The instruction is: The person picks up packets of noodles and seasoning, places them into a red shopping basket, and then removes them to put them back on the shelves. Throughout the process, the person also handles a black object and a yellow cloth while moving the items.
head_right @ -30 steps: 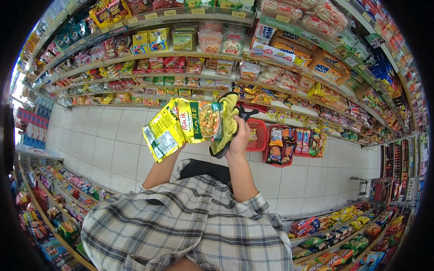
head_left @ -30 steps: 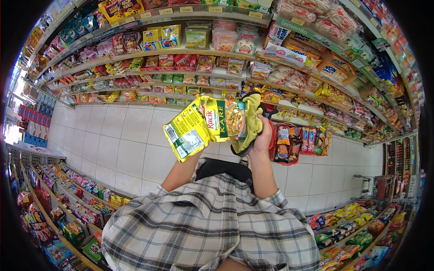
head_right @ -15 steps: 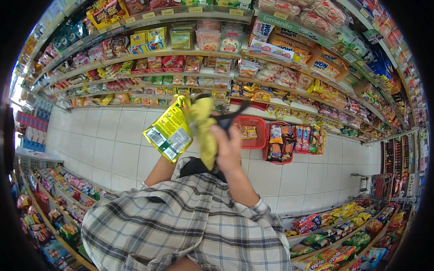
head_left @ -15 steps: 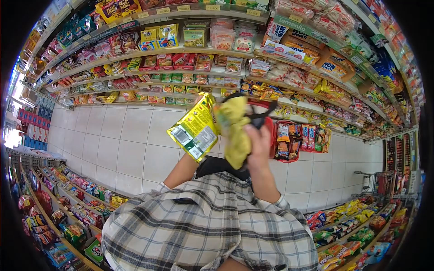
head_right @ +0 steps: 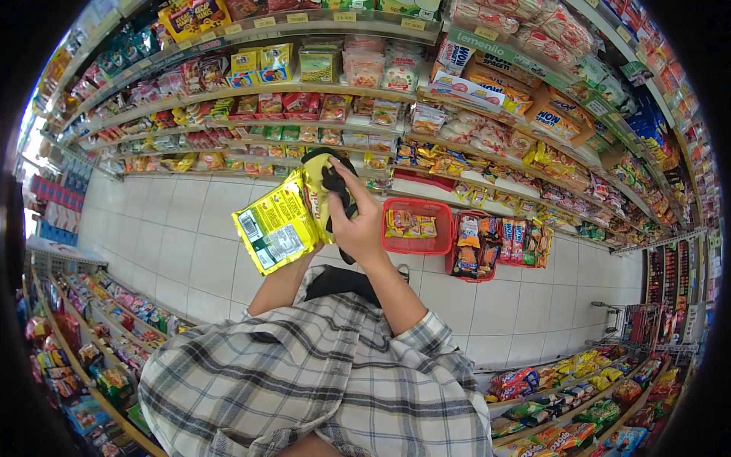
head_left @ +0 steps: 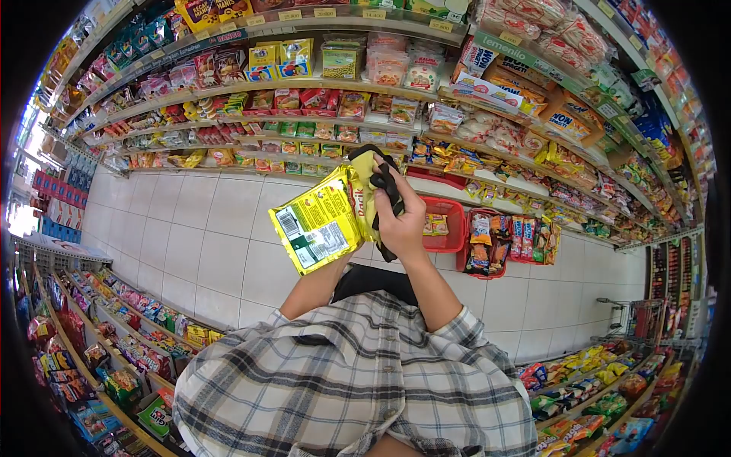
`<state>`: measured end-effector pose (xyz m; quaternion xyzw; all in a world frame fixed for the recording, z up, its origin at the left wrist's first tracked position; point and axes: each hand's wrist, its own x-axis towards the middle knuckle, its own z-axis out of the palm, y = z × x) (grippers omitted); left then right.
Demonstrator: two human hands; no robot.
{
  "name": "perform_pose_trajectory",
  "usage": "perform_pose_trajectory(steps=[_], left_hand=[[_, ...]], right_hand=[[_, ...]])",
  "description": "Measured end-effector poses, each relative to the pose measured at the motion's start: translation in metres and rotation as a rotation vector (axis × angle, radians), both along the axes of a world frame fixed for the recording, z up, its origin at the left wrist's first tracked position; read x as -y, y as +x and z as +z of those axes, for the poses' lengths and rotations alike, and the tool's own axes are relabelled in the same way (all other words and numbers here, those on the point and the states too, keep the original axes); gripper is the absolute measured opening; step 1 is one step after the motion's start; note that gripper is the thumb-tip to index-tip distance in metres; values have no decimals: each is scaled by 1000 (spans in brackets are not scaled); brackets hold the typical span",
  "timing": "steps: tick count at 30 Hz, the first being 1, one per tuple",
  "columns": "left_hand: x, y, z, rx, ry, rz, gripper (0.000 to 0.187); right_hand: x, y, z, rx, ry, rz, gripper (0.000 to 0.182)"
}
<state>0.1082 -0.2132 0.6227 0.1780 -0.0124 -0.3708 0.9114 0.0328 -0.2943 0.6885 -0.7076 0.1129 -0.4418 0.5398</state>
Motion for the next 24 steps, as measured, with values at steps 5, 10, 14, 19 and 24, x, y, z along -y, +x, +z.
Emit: perform_pose_trajectory(steps=[5, 10, 14, 19, 24], left_hand=[[-8, -2, -1, 78, -109, 25, 38], [-10, 10, -5, 114, -184, 63, 38], [-9, 25, -11, -45, -39, 127, 37], [-4, 23, -13, -338, -415, -41, 36], [6, 10, -18, -793, -1011, -244, 34]], right_hand=[[27, 8, -48, -122, 392, -114, 25], [26, -7, -39, 34, 950, -51, 22], [24, -22, -44, 126, 1155, 72, 31], [27, -40, -28, 356, 1328, 518, 41], [-29, -25, 27, -1, 789, 301, 29]])
